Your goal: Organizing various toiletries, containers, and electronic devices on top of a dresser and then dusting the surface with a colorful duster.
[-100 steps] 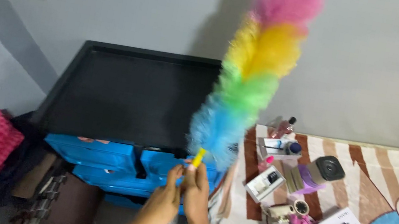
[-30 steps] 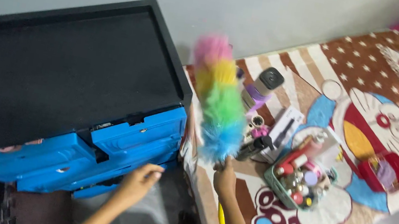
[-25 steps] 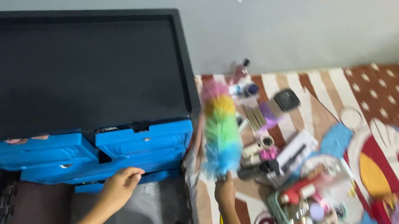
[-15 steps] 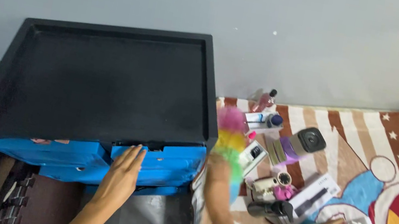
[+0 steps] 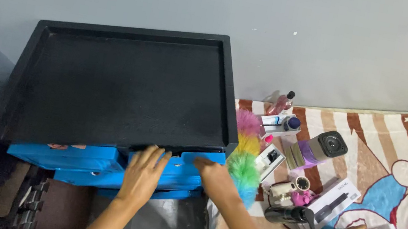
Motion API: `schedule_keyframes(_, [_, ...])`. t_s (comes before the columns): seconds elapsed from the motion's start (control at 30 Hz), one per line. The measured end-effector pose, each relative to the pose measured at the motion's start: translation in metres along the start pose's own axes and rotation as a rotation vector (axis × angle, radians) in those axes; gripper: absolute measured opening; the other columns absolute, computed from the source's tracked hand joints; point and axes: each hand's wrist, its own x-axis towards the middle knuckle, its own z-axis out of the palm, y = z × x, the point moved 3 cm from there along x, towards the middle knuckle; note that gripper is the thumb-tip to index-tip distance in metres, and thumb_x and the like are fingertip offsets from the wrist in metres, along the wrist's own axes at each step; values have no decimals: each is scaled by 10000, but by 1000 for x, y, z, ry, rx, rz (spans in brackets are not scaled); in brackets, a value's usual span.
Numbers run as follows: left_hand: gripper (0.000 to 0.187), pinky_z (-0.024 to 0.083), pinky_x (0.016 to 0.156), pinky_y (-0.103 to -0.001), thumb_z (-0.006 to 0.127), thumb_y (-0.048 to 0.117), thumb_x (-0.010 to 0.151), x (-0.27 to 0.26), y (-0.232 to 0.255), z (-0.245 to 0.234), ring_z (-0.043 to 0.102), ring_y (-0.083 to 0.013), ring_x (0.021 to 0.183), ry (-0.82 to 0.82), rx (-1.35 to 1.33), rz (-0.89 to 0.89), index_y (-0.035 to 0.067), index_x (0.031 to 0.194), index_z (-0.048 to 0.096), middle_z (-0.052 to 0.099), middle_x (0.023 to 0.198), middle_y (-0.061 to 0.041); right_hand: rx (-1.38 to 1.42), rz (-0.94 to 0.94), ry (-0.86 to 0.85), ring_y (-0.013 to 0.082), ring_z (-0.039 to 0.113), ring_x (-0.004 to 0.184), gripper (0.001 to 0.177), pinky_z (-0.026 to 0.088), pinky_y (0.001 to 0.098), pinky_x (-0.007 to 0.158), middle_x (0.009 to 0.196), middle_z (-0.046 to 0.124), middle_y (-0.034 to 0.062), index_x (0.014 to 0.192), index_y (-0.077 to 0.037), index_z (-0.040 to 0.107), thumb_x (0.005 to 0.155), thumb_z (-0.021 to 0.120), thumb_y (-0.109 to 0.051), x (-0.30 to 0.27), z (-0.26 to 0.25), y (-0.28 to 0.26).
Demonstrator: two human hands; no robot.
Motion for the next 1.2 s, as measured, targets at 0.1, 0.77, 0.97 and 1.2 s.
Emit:
schedule_keyframes(0.1, [712, 330, 1100, -592, 717, 217, 835, 8, -10, -37, 415, -393, 1411, -134, 77, -118, 131, 1510, 507, 481, 1510, -221, 180, 121, -159, 211, 564, 1406, 374, 431, 363, 1217, 1589, 545, 48, 1449, -120, 543, 1081, 552, -189, 2, -36, -15])
schedule_keyframes(0.77, [568, 351, 1113, -581, 731, 304, 820, 11, -64, -35, 506, -372, 1288, 211, -51, -8, 71, 1329, 632, 566, 1365, -188, -406, 156, 404, 337, 500, 1324, 511, 307, 530, 1169, 1361, 569, 205, 1298, 59, 581, 803, 643, -52, 40, -57, -51])
schedule_keyframes(0.97, [355, 455, 1082, -439, 643, 154, 931, -97, -161, -44, 558, -336, 1238, 182, -171, -268, 42, 1267, 650, 612, 1289, -132, -165, -140, 65, 372, 488, 1341, 402, 380, 461, 1164, 1419, 540, 225, 1267, 43, 639, 865, 629, 42, 50, 47, -185])
schedule_keyframes(1.2, [510, 437, 1064, -497, 627, 264, 893, -136, -242, -74, 542, -328, 1259, 102, 66, -243, 50, 1354, 580, 571, 1368, -123, -9, -125, 220, 396, 461, 1362, 561, 328, 495, 1192, 1434, 502, 269, 1396, 137, 499, 923, 652, -126, 107, 66, -272])
